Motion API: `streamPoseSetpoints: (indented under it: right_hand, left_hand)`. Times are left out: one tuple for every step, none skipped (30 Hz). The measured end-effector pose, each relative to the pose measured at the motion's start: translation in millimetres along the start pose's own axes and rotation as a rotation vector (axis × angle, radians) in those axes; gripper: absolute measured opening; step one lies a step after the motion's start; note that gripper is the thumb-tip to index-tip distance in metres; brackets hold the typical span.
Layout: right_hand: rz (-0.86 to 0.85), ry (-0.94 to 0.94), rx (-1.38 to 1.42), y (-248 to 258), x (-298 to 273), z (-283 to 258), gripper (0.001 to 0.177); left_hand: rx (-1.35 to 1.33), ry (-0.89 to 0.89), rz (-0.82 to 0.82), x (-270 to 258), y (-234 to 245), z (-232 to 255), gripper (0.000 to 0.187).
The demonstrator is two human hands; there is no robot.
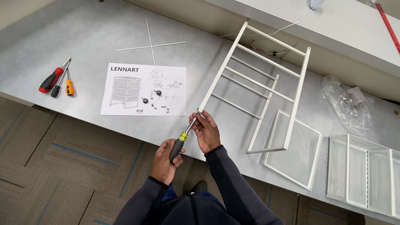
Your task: The person assembles a white metal drawer unit, using a screwdriver to attach horizontal support bars to the vertical side frames while referencing a provided instruction sheet on the desk.
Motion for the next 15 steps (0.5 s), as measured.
streamPoseSetpoints:
  right_hand:
    - [0.014,0.012,-0.007,1,0,1,0.037]
    - [0.017,0.015,-0.005,-11,-12,-2,0.037]
    - [0.061,0.038,0.014,-18,-24,-7,0.037]
    - [0.108,0.061,0.034,-25,-37,-13,0.036]
    - [0.114,0.067,0.036,-27,-39,-13,0.036]
    - [0.135,0.083,0.017,-27,-43,-13,0.046]
    - [0.156,0.099,-0.003,-26,-47,-13,0.056]
    - [0.16,0.104,0.0,-22,-50,-9,0.056]
    - [0.174,0.138,-0.035,-17,-53,-8,0.059]
    - [0.187,0.173,-0.07,-14,-56,-6,0.062]
    - [0.191,0.178,-0.068,-16,-64,-4,0.062]
    - [0.262,0.156,-0.088,-12,-72,0,0.063]
    - [0.333,0.133,-0.108,-9,-80,5,0.063]
    - [0.337,0.135,-0.108,1,-77,11,0.063]
    - [0.34,0.1,-0.105,11,-72,22,0.058]
  left_hand:
    - [-0.009,0.025,-0.014,-2,-3,5,0.024]
    - [-0.008,0.029,-0.017,1,4,1,0.024]
    - [-0.012,0.031,-0.06,4,8,-2,0.024]
    - [-0.016,0.035,-0.103,6,10,-6,0.023]
    - [-0.014,0.041,-0.108,8,13,-2,0.023]
    - [0.016,0.047,-0.134,7,14,1,0.026]
    - [0.045,0.052,-0.16,7,15,4,0.029]
    - [0.047,0.057,-0.165,8,23,5,0.029]
    - [0.125,0.044,-0.169,9,31,9,0.031]
    - [0.203,0.029,-0.174,11,39,13,0.032]
    - [0.204,0.032,-0.179,12,46,17,0.032]
    - [0.264,0.045,-0.198,13,53,19,0.029]
    - [0.324,0.057,-0.218,13,61,21,0.026]
    - [0.323,0.06,-0.22,15,71,22,0.026]
    - [0.374,0.068,-0.231,17,81,21,0.028]
Point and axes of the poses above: each hand's wrist, its own x-axis towards the middle knuckle, its own y-axis out of the back of the hand, z = x × y, the point moved 9 cm from there along x, towards the middle knuckle, and after that the axes turned 5 degrees about -y, right-handed, at the moved point
